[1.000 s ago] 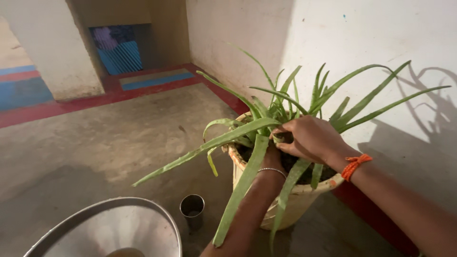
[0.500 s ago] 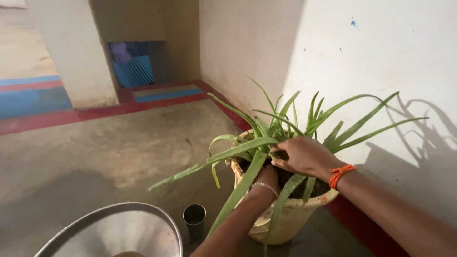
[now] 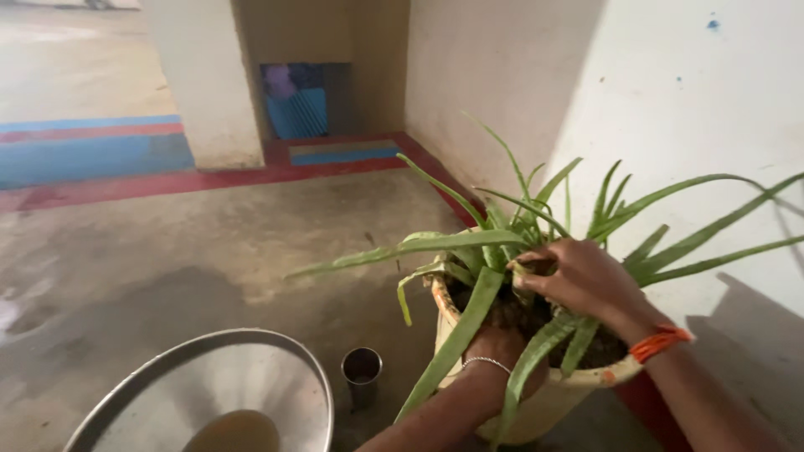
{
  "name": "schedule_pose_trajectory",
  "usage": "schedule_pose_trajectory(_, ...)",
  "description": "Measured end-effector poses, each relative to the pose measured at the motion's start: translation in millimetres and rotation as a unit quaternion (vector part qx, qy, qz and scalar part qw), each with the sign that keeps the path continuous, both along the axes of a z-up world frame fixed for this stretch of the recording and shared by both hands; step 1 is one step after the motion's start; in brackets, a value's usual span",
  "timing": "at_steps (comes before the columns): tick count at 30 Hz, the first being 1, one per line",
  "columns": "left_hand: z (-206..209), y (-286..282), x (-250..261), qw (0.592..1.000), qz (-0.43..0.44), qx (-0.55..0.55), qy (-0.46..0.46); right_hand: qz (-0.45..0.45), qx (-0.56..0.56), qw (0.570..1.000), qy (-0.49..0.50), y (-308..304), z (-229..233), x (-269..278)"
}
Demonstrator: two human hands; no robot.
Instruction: The person pours liquid from a metal cup into a potted aloe vera plant and subsequently uses their hands to press down and arrange the soil and leaves within the pot.
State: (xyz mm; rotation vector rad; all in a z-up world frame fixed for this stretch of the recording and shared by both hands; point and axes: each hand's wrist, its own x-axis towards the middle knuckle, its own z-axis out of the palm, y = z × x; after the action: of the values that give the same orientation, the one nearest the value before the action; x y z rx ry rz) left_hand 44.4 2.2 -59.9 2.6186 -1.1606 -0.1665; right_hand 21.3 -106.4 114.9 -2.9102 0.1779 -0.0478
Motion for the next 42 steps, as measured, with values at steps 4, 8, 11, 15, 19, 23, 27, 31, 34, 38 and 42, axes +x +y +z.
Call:
schedule_pose_trajectory(4,-57,-39,29,0.984,0.071,-0.004,-0.162,0.035,0.025,0.999,-0.021,-5,0,7)
schedule_pose_trajectory(8,-76,-59,52,0.991,0.101,-0.069,-0.054,0.027,0.006,0.999,0.025,3,-3,10)
schedule_pose_trajectory(11,-67,-55,60,0.991,0.075,-0.023,-0.105,0.004,-0.014,0.999,0.038,6,1,5)
schedule_pose_trajectory(15,-49,-48,54,0.996,0.042,0.038,-0.062,-0.011,0.046,0.999,-0.002,8,-1,-2)
schedule_pose_trajectory(19,-42,-40,50,0.996,0.041,0.017,-0.072,0.008,0.053,0.998,-0.034,5,-6,-6)
schedule_pose_trajectory(23,-34,-25,36,0.996,0.078,-0.031,-0.036,0.007,0.028,0.999,-0.04,10,0,-13)
schedule_pose_trajectory(27,-16,-7,2,0.995,0.059,-0.061,-0.06,-0.017,0.033,0.999,-0.006,20,7,-14)
schedule_pose_trajectory(31,-20,-23,14,0.993,0.082,-0.064,-0.049,-0.018,0.044,0.999,-0.002,19,7,-10)
schedule_pose_trajectory(34,-39,-40,28,0.992,0.097,-0.074,-0.038,-0.024,0.041,0.999,0.001,13,5,-4)
schedule_pose_trajectory(38,-40,-43,34,0.992,0.1,-0.076,-0.021,-0.011,0.079,0.997,-0.015,7,4,1)
schedule_pose_trajectory(42,-10,-25,26,0.989,0.104,-0.102,0.032,0.011,0.068,0.997,-0.019,7,0,0)
